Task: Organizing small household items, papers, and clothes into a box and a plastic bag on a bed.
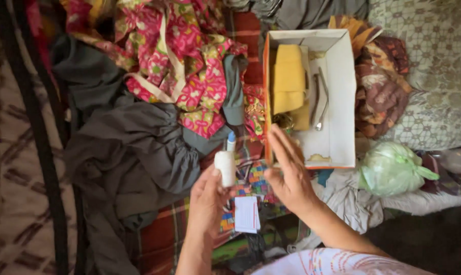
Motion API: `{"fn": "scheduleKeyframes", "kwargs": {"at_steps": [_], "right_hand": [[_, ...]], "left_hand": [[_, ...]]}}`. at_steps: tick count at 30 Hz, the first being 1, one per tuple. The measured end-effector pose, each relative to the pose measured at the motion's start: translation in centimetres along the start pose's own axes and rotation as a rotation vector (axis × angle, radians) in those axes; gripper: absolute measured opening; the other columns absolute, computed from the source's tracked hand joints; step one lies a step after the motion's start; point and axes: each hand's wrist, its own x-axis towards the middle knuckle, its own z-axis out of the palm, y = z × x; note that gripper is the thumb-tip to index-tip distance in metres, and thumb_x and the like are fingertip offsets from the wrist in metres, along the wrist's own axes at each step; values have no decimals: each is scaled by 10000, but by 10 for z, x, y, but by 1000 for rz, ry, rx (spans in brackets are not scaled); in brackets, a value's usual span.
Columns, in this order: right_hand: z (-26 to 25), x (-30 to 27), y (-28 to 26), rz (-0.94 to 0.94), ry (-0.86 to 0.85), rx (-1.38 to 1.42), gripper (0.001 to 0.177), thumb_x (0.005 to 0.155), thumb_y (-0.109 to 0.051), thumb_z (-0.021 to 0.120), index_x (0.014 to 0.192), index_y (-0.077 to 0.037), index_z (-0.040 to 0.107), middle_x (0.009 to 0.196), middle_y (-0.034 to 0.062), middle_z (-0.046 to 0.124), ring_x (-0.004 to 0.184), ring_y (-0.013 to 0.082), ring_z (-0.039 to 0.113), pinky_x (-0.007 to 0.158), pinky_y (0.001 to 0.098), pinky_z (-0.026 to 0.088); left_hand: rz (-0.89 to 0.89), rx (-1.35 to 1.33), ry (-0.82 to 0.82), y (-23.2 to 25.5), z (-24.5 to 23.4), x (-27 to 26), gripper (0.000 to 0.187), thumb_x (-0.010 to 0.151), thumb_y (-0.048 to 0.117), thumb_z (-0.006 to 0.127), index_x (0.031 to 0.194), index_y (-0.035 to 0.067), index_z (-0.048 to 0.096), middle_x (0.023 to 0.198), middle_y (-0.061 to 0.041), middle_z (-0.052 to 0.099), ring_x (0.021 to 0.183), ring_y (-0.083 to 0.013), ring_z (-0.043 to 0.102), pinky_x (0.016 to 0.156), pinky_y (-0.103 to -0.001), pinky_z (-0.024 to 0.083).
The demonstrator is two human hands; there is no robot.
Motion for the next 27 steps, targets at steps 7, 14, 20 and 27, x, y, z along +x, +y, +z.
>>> {"fn": "scheduleKeyframes", "kwargs": {"at_steps": [7, 14, 20, 27], "right_hand": [[34, -33, 2, 578, -224, 1128, 748, 971, -309, 730, 1605, -33, 446, 1236, 149, 677, 1113, 218, 640, 972, 362, 520], [16, -29, 15, 687, -102, 1192, 474, 924, -67, 730, 1371, -17, 582, 1237, 66, 678, 1121, 150, 656, 989, 313, 527], [5, -36, 38, 711, -1, 1150, 467, 906, -40, 737, 1351, -31, 592, 1223, 74, 675, 1103, 164, 660, 977, 317, 518], [-50, 3, 89, 678, 194, 569, 510, 839, -116, 741, 1314, -88, 558, 1153, 48, 657, 920, 138, 696, 797, 291, 622]], "left_hand": [[460, 669, 35, -2, 15, -20, 637, 831, 35, 745, 1424, 27, 514, 1216, -60, 669, 1023, -156, 677, 832, -305, 589], [559, 723, -40, -15, 15, -17, 783, 831, -16, 755, 1517, 74, 391, 1345, -117, 586, 1119, -206, 658, 891, -332, 592], [423, 445, -19, -23, -4, -10, 688, 895, -41, 631, 1528, 66, 383, 1411, -98, 552, 1128, -179, 615, 909, -334, 593], [433, 478, 87, -27, -17, 5, 505, 961, -8, 584, 1456, 14, 486, 1358, -83, 607, 1084, -122, 596, 922, -273, 506]]}}
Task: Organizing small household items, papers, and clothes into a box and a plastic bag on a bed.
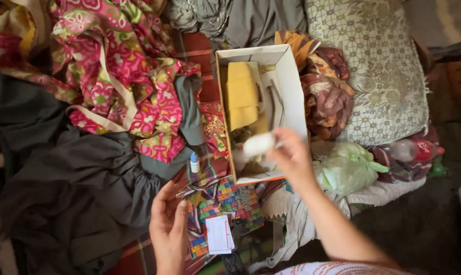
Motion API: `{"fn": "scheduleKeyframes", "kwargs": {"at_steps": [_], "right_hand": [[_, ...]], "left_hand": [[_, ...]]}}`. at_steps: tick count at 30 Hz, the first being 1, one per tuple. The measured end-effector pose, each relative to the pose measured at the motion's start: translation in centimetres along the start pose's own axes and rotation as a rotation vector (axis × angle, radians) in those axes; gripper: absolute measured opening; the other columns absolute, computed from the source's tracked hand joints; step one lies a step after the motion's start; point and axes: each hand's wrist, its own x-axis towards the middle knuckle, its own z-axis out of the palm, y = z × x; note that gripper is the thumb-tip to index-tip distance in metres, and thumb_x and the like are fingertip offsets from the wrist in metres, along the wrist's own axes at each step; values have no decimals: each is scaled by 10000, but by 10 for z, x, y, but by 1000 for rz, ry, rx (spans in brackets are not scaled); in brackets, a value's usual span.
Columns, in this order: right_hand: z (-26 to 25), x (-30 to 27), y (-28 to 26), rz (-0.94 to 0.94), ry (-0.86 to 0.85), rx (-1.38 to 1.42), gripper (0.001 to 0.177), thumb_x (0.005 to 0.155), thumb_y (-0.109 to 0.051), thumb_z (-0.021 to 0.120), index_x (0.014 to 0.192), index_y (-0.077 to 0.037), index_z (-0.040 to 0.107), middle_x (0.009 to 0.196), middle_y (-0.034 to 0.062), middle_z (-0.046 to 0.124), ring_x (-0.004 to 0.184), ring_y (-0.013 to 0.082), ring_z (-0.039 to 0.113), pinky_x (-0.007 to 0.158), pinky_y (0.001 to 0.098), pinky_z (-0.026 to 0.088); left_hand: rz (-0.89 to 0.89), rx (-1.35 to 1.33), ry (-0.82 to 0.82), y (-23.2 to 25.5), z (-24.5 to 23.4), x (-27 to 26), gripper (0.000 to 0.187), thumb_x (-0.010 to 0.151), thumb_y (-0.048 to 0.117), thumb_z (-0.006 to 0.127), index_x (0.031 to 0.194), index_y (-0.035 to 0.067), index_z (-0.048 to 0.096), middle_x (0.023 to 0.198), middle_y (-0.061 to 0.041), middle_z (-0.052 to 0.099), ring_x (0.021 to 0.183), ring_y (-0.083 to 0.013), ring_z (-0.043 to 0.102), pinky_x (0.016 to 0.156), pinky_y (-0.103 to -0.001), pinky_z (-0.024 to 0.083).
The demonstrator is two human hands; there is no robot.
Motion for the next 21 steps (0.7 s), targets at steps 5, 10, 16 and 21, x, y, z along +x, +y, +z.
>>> {"fn": "scheduleKeyframes", "kwargs": {"at_steps": [5, 10, 16, 21], "right_hand": [[-52, 88, 32, -258, 116, -339, 406, 879, -122, 746, 1217, -71, 527, 1131, 110, 660, 866, 185, 670, 726, 289, 544], [-54, 127, 47, -236, 123, -783, 384, 837, -143, 781, 1163, -81, 588, 1083, 152, 733, 950, 271, 723, 812, 378, 557], [-37, 111, 66, 96, -66, -976, 407, 785, -229, 798, 1153, -148, 643, 1079, 109, 749, 969, 269, 723, 845, 394, 561], [-35, 83, 95, 144, -177, -892, 406, 771, -250, 770, 1163, -187, 684, 1056, 54, 779, 914, 205, 737, 800, 351, 571]], "left_hand": [[-11, 22, 56, -8, -3, 9, 425, 979, 16, 590, 1400, -14, 541, 1282, -90, 633, 1093, -120, 614, 922, -267, 508], [3, 87, 85, -1, -1, 11, 381, 984, 26, 576, 1360, -34, 562, 1267, -80, 651, 1107, -121, 625, 945, -256, 504], [-21, 135, 105, -6, -8, 9, 356, 992, 35, 579, 1342, -35, 583, 1215, -82, 668, 1072, -120, 637, 929, -254, 507], [-93, 140, 127, -8, -17, 9, 354, 992, 44, 581, 1342, -11, 594, 1190, -71, 678, 1036, -108, 634, 864, -241, 513]]}}
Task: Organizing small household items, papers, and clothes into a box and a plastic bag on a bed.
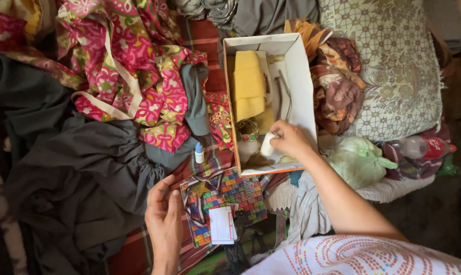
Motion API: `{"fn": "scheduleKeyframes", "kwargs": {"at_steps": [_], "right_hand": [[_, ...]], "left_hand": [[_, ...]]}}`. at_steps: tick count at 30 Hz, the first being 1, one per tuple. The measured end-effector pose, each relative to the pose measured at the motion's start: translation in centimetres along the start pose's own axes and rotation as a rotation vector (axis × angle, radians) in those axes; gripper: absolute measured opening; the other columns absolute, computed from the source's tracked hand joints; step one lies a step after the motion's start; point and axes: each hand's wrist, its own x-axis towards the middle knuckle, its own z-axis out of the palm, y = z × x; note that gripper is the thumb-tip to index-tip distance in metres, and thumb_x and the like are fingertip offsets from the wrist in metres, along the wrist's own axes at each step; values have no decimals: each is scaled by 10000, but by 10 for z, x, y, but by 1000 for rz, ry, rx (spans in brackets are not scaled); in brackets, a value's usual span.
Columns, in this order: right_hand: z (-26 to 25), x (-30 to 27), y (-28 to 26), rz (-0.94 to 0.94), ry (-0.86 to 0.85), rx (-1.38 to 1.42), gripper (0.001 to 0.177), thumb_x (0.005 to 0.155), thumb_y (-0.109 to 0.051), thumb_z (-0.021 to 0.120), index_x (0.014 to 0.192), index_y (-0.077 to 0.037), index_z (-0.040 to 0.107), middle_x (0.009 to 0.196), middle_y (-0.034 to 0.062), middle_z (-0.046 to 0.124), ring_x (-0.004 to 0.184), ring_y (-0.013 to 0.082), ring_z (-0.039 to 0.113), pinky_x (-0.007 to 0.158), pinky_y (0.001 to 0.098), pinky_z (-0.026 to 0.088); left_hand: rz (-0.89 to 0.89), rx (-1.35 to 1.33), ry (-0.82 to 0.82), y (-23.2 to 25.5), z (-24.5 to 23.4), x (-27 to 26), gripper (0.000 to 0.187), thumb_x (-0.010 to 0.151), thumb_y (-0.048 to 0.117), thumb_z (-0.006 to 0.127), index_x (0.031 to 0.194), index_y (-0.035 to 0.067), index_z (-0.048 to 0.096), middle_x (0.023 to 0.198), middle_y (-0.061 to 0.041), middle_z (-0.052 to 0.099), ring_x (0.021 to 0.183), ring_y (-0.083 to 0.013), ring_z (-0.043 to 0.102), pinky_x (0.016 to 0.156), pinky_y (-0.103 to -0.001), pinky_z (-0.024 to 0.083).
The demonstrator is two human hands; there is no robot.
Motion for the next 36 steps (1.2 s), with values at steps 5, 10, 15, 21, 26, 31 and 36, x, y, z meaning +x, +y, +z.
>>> {"fn": "scheduleKeyframes", "kwargs": {"at_steps": [5, 10, 15, 21, 26, 31, 36], "right_hand": [[9, -18, -7, 105, -109, 231, 382, 818, -156, 740, 1187, -120, 651, 1004, 67, 760, 751, 193, 702, 651, 330, 568], [9, -40, -20, 111, -115, 381, 381, 839, -119, 744, 1202, -60, 644, 953, 104, 745, 669, 162, 667, 582, 308, 544], [-4, -52, -32, -100, 35, 479, 345, 874, -98, 748, 1199, -25, 657, 1057, 81, 756, 800, 111, 678, 683, 279, 573], [-17, -55, -69, -363, 332, 596, 404, 893, -33, 715, 1271, -21, 571, 1162, 90, 716, 913, 138, 699, 809, 280, 583], [3, -50, -75, -365, 418, 404, 354, 899, -54, 743, 1213, -46, 580, 1079, 85, 743, 952, 168, 751, 802, 297, 621], [0, -56, -93, -468, 502, 229, 376, 835, -26, 781, 1163, -33, 597, 1043, 125, 720, 907, 232, 735, 792, 360, 584], [16, -36, -86, -555, 475, 159, 350, 839, -42, 777, 1161, -54, 641, 1097, 127, 712, 965, 261, 717, 864, 378, 583]], "left_hand": [[46, -21, -14, -6, -3, 1, 344, 992, 39, 577, 1332, -16, 591, 1203, -61, 669, 1049, -93, 632, 887, -226, 515], [-73, -10, -7, 7, 5, -1, 351, 999, 55, 574, 1346, 8, 602, 1147, -64, 685, 927, -102, 590, 757, -245, 478], [-21, -15, -21, 5, 7, 0, 340, 1002, 58, 574, 1335, -2, 602, 1165, -61, 685, 995, -99, 618, 821, -238, 489], [75, -3, -39, -9, 5, 2, 317, 997, 42, 570, 1307, -13, 606, 1229, -61, 672, 1086, -111, 631, 942, -246, 496], [92, 1, -33, -11, 7, 0, 312, 995, 23, 570, 1301, -16, 616, 1231, -59, 649, 1094, -114, 618, 957, -251, 491], [46, 3, -25, -10, 6, 1, 313, 988, 19, 564, 1295, -12, 617, 1238, -45, 640, 1079, -112, 613, 933, -251, 497], [56, 23, -12, -13, 4, 3, 301, 994, 17, 571, 1289, -16, 622, 1196, -60, 654, 1065, -111, 623, 929, -244, 496]]}}
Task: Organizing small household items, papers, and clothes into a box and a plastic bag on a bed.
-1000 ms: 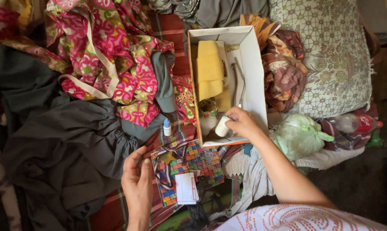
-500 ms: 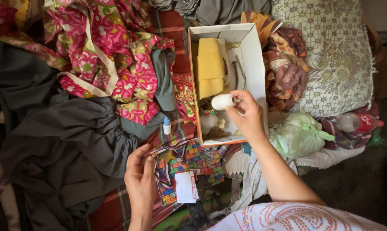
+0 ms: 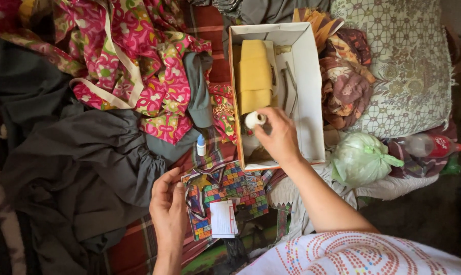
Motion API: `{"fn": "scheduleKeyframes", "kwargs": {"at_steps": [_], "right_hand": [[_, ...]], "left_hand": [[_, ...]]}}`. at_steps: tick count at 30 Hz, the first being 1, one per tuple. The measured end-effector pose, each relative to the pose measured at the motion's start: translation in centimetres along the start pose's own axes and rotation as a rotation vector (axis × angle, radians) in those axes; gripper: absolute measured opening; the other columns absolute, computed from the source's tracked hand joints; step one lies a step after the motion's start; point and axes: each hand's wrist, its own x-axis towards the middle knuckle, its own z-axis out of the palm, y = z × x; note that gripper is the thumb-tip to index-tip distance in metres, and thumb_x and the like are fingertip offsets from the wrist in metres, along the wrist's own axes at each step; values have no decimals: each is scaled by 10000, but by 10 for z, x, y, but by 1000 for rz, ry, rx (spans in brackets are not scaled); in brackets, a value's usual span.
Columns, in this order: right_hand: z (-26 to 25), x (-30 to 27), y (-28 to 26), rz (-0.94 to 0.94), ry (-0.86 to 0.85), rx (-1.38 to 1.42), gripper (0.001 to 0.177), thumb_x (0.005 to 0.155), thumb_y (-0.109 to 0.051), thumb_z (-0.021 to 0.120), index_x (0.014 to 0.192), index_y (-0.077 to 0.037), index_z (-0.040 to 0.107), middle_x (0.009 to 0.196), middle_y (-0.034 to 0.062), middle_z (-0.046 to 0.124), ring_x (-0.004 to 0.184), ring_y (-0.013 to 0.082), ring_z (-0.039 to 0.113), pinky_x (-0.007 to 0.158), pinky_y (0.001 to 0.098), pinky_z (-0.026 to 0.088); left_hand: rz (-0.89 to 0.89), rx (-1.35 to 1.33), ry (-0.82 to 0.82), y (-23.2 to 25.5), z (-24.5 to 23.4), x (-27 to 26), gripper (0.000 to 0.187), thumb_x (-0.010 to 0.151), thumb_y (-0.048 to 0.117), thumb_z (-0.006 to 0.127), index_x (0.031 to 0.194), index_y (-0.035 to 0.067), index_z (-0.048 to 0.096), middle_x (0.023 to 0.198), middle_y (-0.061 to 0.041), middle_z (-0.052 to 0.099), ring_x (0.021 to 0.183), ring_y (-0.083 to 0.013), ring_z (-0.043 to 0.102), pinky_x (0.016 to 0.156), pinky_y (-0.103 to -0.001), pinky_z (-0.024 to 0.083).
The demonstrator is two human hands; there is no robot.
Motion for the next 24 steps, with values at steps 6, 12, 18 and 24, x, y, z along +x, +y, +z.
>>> {"fn": "scheduleKeyframes", "kwargs": {"at_steps": [6, 12, 18, 24], "right_hand": [[-6, 15, -21, 4, -83, -154, 336, 867, -178, 757, 1194, -111, 719, 1125, 79, 733, 1008, 268, 688, 964, 472, 439], [-1, 14, -23, 49, -141, -277, 365, 878, -219, 751, 1237, -159, 727, 1133, 42, 723, 1026, 250, 675, 1057, 559, 329], [-6, 8, -20, 56, -154, -240, 475, 852, -192, 768, 1305, -87, 672, 1202, 96, 696, 1081, 259, 659, 1070, 601, 259], [-42, -23, -52, -33, -7, -81, 319, 920, -122, 709, 1231, -52, 699, 1282, 117, 687, 1211, 276, 633, 1093, 435, 406]], "left_hand": [[36, -32, 2, -9, 1, 5, 299, 990, 19, 573, 1281, -28, 624, 1214, -61, 639, 1069, -114, 621, 935, -246, 495], [76, 63, -1, -7, -2, 8, 290, 996, 36, 583, 1276, -22, 629, 1240, -63, 637, 1076, -114, 633, 941, -249, 498], [74, 505, -50, 12, 9, 9, 292, 942, 55, 615, 1227, 55, 683, 1214, -118, 646, 956, -234, 666, 825, -344, 542], [365, 1125, -172, -28, 31, 27, 282, 898, 66, 620, 1163, 117, 701, 1158, -134, 645, 1006, -343, 652, 829, -453, 554]]}}
